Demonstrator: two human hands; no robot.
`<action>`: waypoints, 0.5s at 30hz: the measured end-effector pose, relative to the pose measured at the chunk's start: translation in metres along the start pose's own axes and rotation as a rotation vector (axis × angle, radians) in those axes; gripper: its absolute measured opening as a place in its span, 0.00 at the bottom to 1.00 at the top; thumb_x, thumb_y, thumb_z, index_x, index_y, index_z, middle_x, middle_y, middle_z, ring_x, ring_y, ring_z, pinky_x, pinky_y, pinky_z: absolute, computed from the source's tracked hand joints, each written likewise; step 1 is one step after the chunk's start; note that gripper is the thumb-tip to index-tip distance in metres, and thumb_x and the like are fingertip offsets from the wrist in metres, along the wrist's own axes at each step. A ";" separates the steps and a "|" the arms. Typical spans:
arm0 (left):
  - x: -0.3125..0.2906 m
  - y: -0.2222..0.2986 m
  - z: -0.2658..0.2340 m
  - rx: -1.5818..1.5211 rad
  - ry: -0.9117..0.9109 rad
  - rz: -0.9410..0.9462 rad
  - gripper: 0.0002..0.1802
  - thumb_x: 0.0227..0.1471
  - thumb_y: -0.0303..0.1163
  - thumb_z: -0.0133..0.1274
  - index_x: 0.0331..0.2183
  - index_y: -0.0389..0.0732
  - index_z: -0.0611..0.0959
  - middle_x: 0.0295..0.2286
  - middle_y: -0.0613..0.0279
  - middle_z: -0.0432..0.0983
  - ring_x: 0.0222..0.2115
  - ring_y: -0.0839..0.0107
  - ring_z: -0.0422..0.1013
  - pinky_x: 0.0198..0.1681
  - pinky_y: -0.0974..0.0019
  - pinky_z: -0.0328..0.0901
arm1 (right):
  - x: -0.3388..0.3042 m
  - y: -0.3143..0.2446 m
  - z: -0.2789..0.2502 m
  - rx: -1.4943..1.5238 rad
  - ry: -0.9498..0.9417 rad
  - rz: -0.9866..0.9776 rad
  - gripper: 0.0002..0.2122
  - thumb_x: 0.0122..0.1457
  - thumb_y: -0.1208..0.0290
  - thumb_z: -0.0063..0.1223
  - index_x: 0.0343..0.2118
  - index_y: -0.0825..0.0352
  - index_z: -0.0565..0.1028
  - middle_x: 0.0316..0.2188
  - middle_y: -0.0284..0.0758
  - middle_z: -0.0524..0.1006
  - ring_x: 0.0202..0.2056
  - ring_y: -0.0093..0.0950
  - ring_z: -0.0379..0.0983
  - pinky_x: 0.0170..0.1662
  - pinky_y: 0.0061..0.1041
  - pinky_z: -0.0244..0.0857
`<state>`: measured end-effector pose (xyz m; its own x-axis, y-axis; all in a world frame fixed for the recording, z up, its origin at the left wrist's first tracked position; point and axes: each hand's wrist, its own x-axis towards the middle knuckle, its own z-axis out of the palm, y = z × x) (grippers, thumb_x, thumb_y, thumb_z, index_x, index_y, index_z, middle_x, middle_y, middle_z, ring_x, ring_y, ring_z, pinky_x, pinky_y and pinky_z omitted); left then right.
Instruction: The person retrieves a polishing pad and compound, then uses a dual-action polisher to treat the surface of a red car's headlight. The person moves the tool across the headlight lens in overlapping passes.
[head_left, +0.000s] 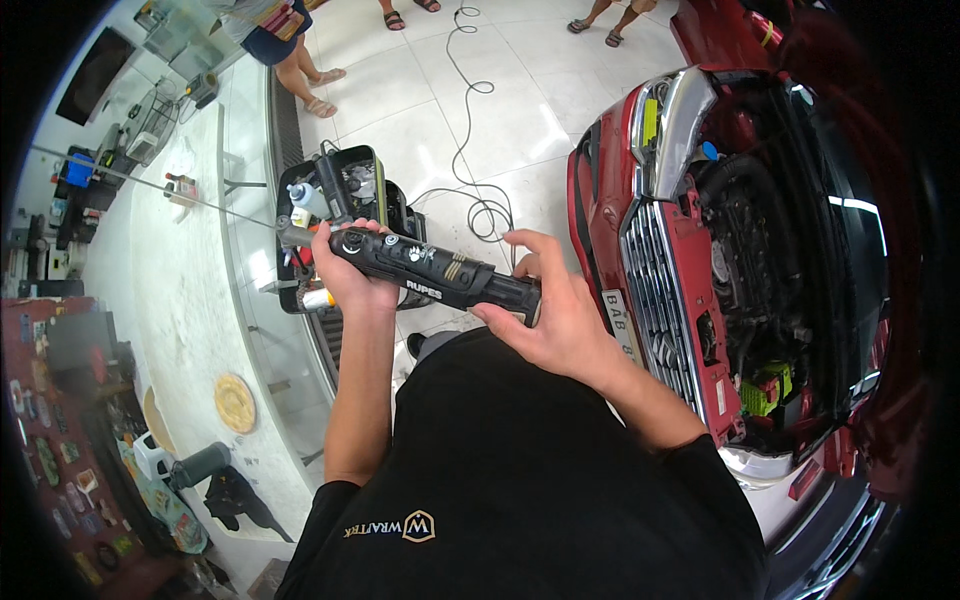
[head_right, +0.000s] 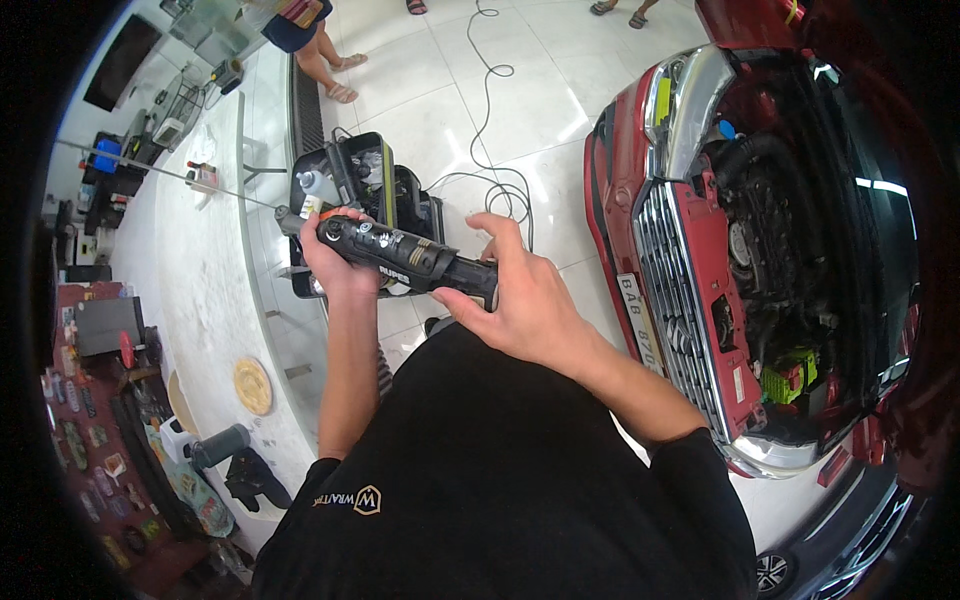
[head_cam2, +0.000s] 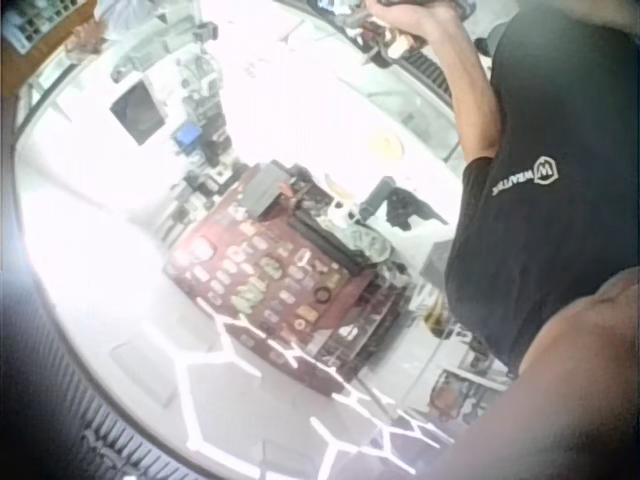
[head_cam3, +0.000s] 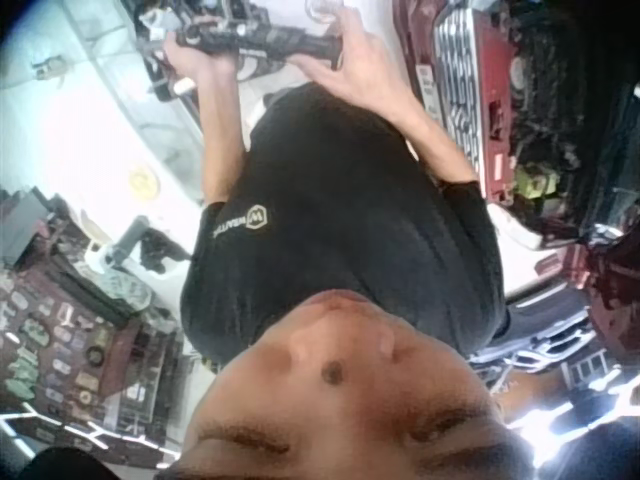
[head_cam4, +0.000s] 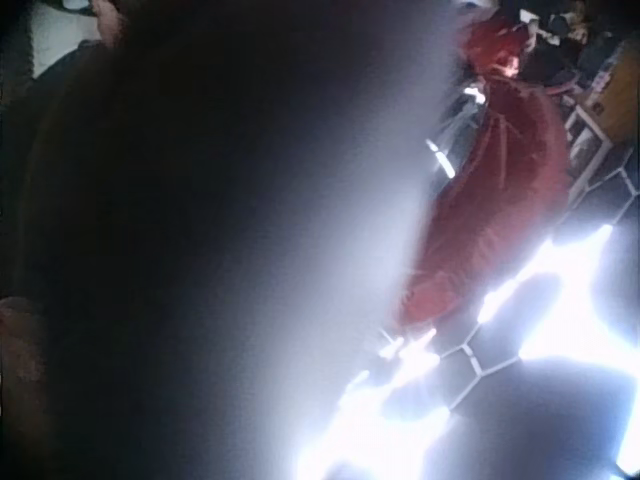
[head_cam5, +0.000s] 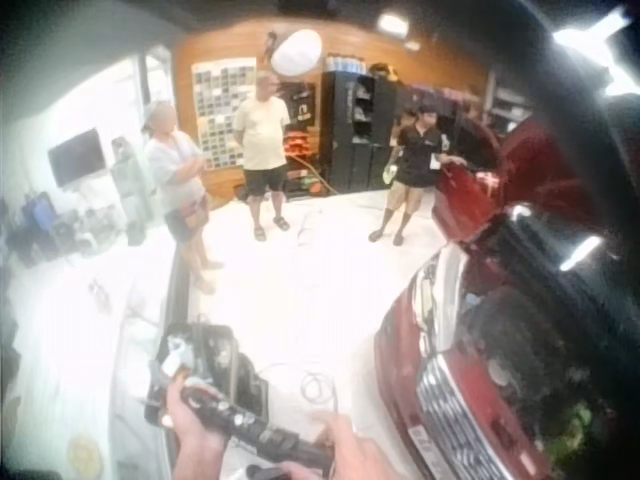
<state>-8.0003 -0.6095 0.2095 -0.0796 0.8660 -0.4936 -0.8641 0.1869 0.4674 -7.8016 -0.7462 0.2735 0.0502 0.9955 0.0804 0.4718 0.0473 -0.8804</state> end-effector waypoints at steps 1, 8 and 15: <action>-0.001 -0.005 0.004 0.014 -0.002 0.017 0.16 0.61 0.41 0.47 0.32 0.37 0.72 0.26 0.58 0.73 0.28 0.65 0.72 0.35 0.61 0.72 | 0.001 0.001 -0.004 0.014 -0.040 0.028 0.39 0.52 0.58 0.70 0.60 0.70 0.58 0.28 0.48 0.76 0.27 0.46 0.77 0.32 0.37 0.71; -0.016 -0.033 0.030 0.031 0.022 0.031 0.16 0.61 0.43 0.47 0.31 0.40 0.70 0.27 0.58 0.73 0.28 0.65 0.72 0.35 0.61 0.72 | 0.000 0.016 -0.026 -0.001 -0.046 -0.062 0.51 0.48 0.54 0.73 0.68 0.67 0.50 0.54 0.55 0.66 0.52 0.51 0.70 0.52 0.42 0.67; -0.004 -0.045 0.025 0.001 0.047 -0.038 0.16 0.61 0.45 0.47 0.33 0.41 0.69 0.26 0.56 0.72 0.27 0.62 0.71 0.36 0.56 0.71 | 0.023 0.058 -0.027 0.325 0.389 -0.451 0.30 0.67 0.50 0.36 0.53 0.79 0.71 0.47 0.51 0.76 0.48 0.42 0.74 0.53 0.36 0.64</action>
<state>-7.9490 -0.6100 0.2085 -0.0700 0.8356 -0.5449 -0.8666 0.2196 0.4481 -7.7493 -0.7228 0.2371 0.2524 0.7732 0.5818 0.2357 0.5341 -0.8119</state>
